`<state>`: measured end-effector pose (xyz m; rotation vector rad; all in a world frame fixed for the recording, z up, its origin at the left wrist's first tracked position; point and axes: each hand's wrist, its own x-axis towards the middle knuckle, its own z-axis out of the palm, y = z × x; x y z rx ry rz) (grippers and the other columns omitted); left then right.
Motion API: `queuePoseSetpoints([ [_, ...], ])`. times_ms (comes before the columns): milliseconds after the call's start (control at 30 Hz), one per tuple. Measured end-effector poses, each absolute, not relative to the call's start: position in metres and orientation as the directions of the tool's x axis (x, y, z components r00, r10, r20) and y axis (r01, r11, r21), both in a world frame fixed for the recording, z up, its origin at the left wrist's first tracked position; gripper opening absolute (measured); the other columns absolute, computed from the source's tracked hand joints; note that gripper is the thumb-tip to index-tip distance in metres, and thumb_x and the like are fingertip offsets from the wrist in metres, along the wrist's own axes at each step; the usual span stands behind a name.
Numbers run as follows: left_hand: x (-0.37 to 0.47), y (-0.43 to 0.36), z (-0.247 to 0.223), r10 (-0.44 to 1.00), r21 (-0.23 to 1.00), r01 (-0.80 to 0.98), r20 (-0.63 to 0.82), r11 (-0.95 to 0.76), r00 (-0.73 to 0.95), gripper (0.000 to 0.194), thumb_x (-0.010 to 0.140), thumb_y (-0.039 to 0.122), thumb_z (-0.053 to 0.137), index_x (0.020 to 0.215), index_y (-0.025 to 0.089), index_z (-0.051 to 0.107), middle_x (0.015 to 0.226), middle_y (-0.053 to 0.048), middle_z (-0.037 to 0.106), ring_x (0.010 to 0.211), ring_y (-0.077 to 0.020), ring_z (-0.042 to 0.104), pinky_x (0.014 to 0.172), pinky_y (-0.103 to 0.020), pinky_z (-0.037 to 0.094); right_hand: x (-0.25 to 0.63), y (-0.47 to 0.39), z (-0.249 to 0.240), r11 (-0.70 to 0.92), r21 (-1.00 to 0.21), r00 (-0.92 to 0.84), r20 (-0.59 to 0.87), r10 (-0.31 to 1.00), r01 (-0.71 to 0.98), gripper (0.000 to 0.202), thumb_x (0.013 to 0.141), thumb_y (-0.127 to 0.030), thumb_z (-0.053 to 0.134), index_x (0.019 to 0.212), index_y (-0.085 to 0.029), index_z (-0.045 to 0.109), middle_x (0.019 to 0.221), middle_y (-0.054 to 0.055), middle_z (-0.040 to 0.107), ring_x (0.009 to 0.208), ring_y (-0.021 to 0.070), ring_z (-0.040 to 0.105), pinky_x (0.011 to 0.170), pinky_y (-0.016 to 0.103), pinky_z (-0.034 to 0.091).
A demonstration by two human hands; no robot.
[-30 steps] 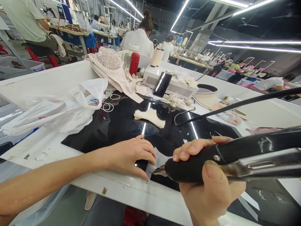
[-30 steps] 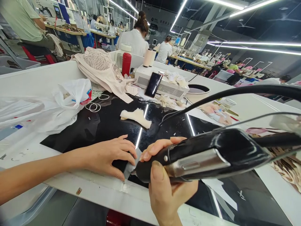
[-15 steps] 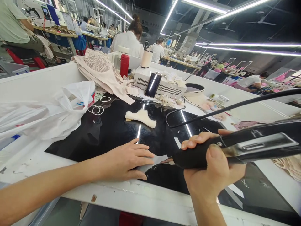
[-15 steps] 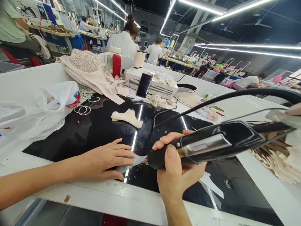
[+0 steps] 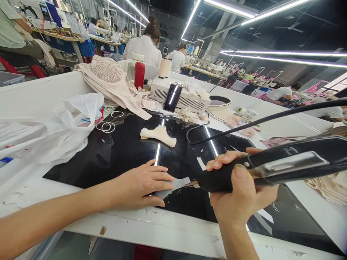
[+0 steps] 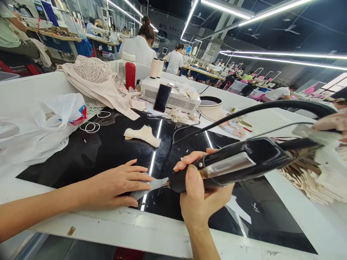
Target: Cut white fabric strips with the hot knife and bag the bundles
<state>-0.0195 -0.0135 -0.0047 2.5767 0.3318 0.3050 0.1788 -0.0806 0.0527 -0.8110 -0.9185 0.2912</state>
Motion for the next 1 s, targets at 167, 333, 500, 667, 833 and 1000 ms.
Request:
queuePoseSetpoints([
  [167,-0.019,-0.014,-0.006,0.295,0.53,0.16,0.18,-0.833,0.938,0.043,0.095,0.037,0.067,0.137,0.031,0.059,0.146,-0.002,0.058,0.144,-0.0283,0.043,0.127,-0.053,0.015,0.189,-0.079,0.055,0.662,-0.743,0.661,0.549,0.511,0.104,0.033,0.075,-0.019,0.073,0.105,-0.022,0.059,0.076,-0.004,0.063,0.059,0.0133,0.057,0.054,0.03,0.053],
  [333,-0.02,-0.014,-0.005,0.296,0.531,0.168,0.164,-0.83,0.941,0.044,0.095,0.037,0.067,0.138,0.032,0.058,0.147,-0.002,0.057,0.144,-0.0284,0.042,0.127,-0.053,0.015,0.191,-0.077,0.054,0.659,-0.743,0.663,0.551,0.506,0.115,0.034,0.074,-0.021,0.074,0.105,-0.023,0.058,0.075,-0.005,0.062,0.06,0.0134,0.056,0.053,0.029,0.053],
  [500,-0.02,-0.014,-0.004,0.297,0.524,0.189,0.128,-0.83,0.946,0.045,0.096,0.037,0.065,0.14,0.031,0.057,0.148,-0.001,0.055,0.145,-0.0282,0.041,0.127,-0.055,0.013,0.19,-0.075,0.051,0.668,-0.729,0.641,0.587,0.495,0.151,0.032,0.077,-0.021,0.073,0.106,-0.023,0.059,0.076,-0.005,0.064,0.056,0.0123,0.058,0.053,0.03,0.053],
  [667,-0.02,-0.014,-0.003,0.293,0.522,0.177,0.149,-0.834,0.944,0.046,0.094,0.037,0.067,0.139,0.031,0.058,0.149,-0.003,0.054,0.145,-0.0291,0.041,0.126,-0.055,0.014,0.19,-0.074,0.051,0.665,-0.73,0.665,0.575,0.476,0.156,0.031,0.078,-0.018,0.074,0.105,-0.022,0.06,0.074,-0.006,0.065,0.055,0.0122,0.058,0.052,0.029,0.054],
  [833,-0.021,-0.01,-0.01,0.436,0.514,0.283,0.204,-0.81,0.877,0.046,0.099,0.036,0.06,0.144,0.028,0.052,0.154,-0.006,0.048,0.147,-0.028,0.037,0.125,-0.055,0.019,0.192,-0.075,0.051,0.666,-0.731,0.666,0.573,0.478,0.151,0.032,0.079,-0.02,0.076,0.107,-0.021,0.059,0.076,-0.005,0.065,0.057,0.0128,0.058,0.054,0.03,0.053],
  [1000,-0.019,-0.004,-0.021,0.55,0.491,0.392,0.23,-0.778,0.803,0.04,0.099,0.04,0.058,0.136,0.025,0.058,0.151,-0.008,0.052,0.146,-0.0263,0.039,0.125,-0.052,0.022,0.2,-0.073,0.053,0.624,-0.71,0.613,0.661,0.432,0.327,0.036,0.083,-0.03,0.076,0.115,-0.024,0.061,0.096,-0.001,0.067,0.074,0.0145,0.064,0.074,0.034,0.055],
])
